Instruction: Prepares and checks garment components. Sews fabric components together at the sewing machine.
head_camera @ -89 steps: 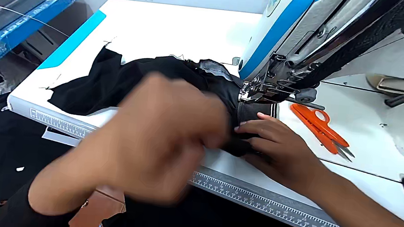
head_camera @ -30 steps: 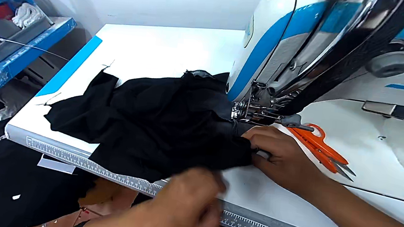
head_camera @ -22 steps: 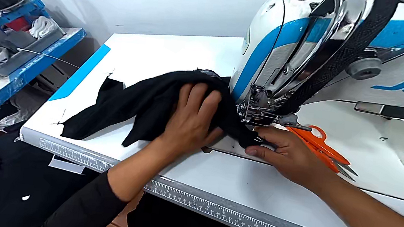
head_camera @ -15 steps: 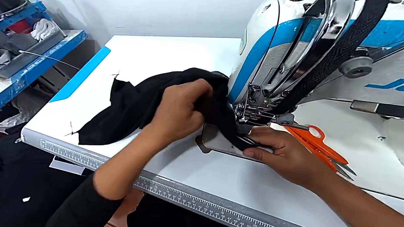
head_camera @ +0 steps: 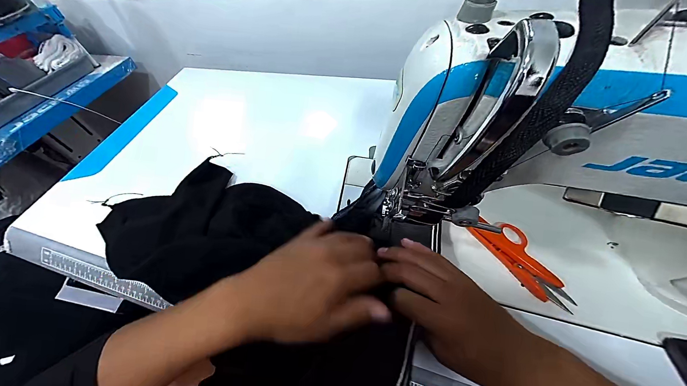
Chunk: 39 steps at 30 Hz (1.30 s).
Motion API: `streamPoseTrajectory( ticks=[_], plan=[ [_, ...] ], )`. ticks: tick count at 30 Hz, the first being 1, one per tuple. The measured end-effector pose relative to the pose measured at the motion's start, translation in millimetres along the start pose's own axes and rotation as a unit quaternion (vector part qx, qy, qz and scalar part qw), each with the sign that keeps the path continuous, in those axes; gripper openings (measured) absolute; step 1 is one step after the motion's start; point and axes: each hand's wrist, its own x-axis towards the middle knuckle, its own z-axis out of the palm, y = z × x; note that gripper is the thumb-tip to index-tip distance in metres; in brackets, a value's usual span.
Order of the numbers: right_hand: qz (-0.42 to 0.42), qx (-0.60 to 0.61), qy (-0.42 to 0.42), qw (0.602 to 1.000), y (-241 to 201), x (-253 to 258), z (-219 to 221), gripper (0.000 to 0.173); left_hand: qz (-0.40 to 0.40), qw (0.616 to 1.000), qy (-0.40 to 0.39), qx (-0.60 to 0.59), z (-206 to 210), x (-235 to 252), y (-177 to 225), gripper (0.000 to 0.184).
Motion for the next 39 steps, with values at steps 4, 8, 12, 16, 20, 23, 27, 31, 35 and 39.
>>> streamPoseTrajectory(
  ticks=[4,8,12,16,20,23,27,31,35,39],
  plan=[
    [-0.009,0.065,-0.055,0.996,9.9,-15.3,-15.8,0.016,-0.052,0.983,0.033,0.174,2.1,-5.6,-51.1,0.039],
    [0.016,-0.032,-0.025,0.999,-10.8,-1.2,-7.5,0.019,0.02,0.989,0.081,0.12,9.9,4.9,-25.3,0.022],
    [0.005,-0.093,0.0,0.996,-26.3,-11.0,2.9,0.031,-0.05,0.996,0.013,0.079,37.5,4.6,-29.2,0.06],
    [-0.032,-0.03,-0.067,0.997,-20.5,-36.8,-13.2,0.033,-0.08,0.99,-0.013,0.116,37.3,0.1,-23.1,0.061],
    [-0.038,-0.002,-0.085,0.996,-12.2,-32.9,-20.8,0.032,-0.084,0.99,0.001,0.112,37.6,5.6,-30.8,0.058],
    [-0.032,-0.006,-0.098,0.995,-3.4,-24.8,-22.2,0.036,-0.091,0.99,-0.011,0.11,33.3,16.5,-39.8,0.056],
    [-0.023,-0.013,-0.087,0.996,10.4,-16.1,-19.1,0.04,-0.102,0.988,-0.032,0.107,26.6,29.8,-51.1,0.055],
    [0.011,-0.008,-0.068,0.998,21.9,-9.5,-13.2,0.04,-0.093,0.991,-0.02,0.095,25.9,44.0,-69.8,0.051],
    [0.046,-0.011,-0.061,0.997,31.7,-2.3,-13.3,0.04,-0.094,0.992,-0.027,0.083,21.6,60.0,-84.8,0.047],
    [0.086,-0.1,-0.019,0.991,15.4,12.7,-2.0,0.028,0.032,0.976,0.174,0.128,25.0,54.8,-99.9,0.03]
  ],
)
